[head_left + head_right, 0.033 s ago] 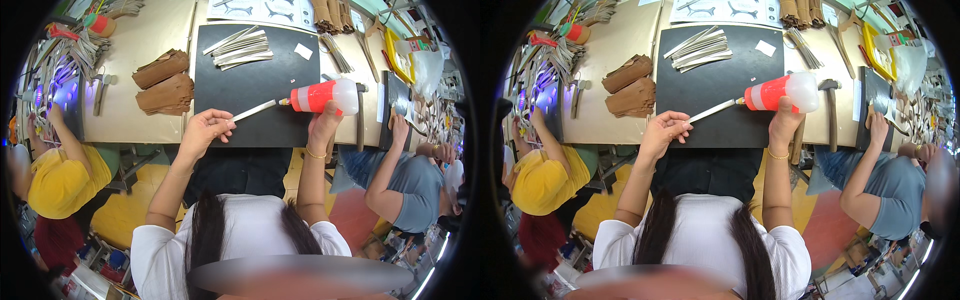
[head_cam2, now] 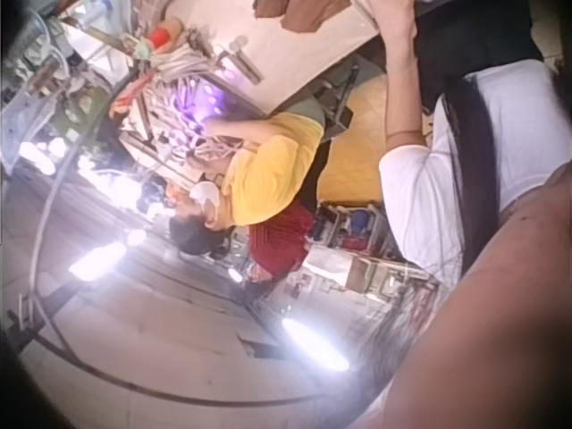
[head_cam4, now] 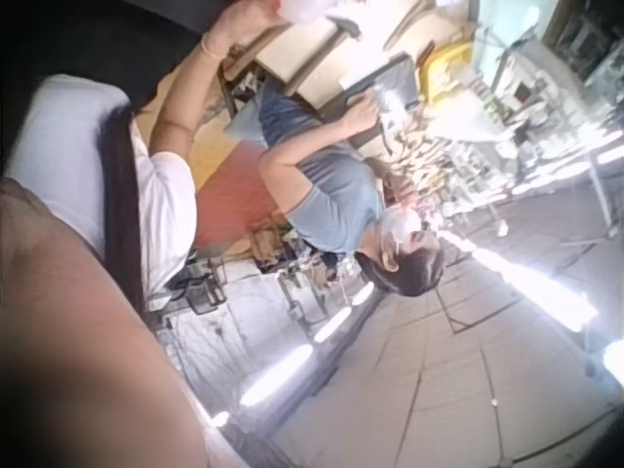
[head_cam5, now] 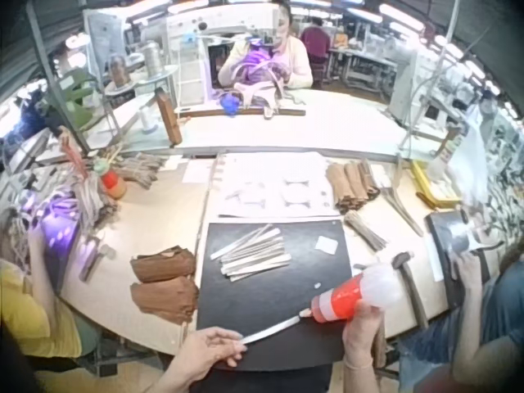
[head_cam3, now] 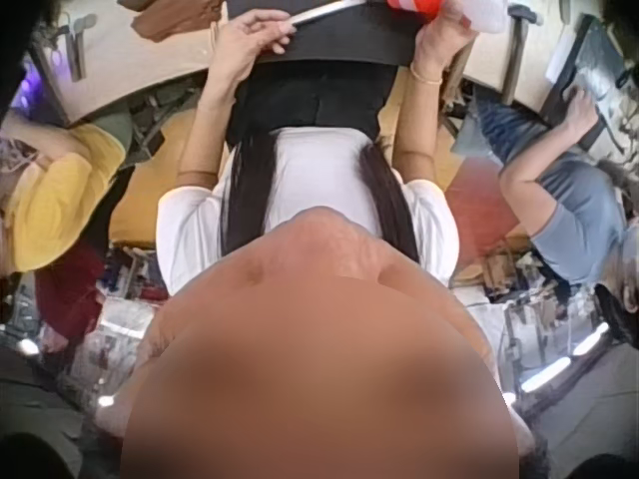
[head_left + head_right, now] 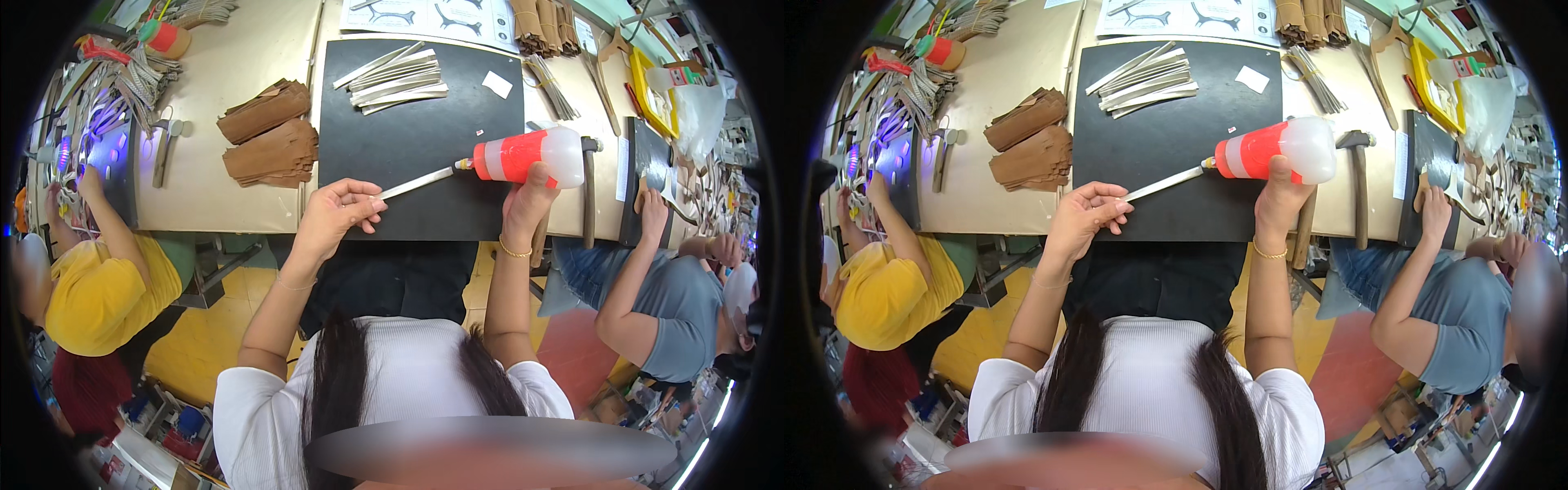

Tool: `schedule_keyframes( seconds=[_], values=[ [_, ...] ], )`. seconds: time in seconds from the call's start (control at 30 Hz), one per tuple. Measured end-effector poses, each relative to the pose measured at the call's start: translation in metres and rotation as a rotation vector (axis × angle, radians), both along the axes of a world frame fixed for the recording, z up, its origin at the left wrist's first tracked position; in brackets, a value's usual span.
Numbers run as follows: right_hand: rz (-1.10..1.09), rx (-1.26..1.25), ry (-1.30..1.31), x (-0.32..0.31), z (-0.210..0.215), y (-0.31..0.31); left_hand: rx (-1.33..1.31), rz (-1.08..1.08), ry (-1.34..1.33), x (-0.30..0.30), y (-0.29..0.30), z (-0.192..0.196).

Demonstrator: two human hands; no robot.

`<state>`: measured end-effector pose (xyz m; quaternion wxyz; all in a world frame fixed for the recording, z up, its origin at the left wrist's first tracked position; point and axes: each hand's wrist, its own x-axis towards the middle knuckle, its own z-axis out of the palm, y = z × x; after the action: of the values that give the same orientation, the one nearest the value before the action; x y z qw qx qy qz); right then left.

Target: The person applies glue from a red bottle to the ends of thin white sticks one at a time, then places them on a black mat. The person repeats this process for multiple sticks throughout the clip.

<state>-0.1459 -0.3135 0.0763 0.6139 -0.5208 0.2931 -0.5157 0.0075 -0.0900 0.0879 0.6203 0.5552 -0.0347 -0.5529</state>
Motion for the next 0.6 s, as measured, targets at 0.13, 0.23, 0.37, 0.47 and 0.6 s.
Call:
schedule_keyframes(
  seconds=[0.13,0.23,0.37,0.47,0.6],
  values=[
    [-0.029,-0.101,0.066,0.0113,-0.0042,-0.0014,-0.011,0.030,-0.006,0.0016,-0.0026,-0.0030],
    [-0.050,-0.152,0.125,0.0096,-0.0053,0.0006,-0.004,0.029,-0.011,0.0013,-0.0014,-0.0037],
    [-0.064,-0.185,0.162,0.0066,-0.0053,0.0032,0.009,0.025,-0.014,0.0014,-0.0017,-0.0044],
    [-0.056,-0.170,0.152,0.0066,-0.0070,0.0046,0.020,0.016,-0.019,0.0016,-0.0019,-0.0040],
    [-0.057,-0.220,0.186,0.0066,-0.0101,0.0042,0.026,0.017,-0.020,0.0013,-0.0018,-0.0030]
  ],
)
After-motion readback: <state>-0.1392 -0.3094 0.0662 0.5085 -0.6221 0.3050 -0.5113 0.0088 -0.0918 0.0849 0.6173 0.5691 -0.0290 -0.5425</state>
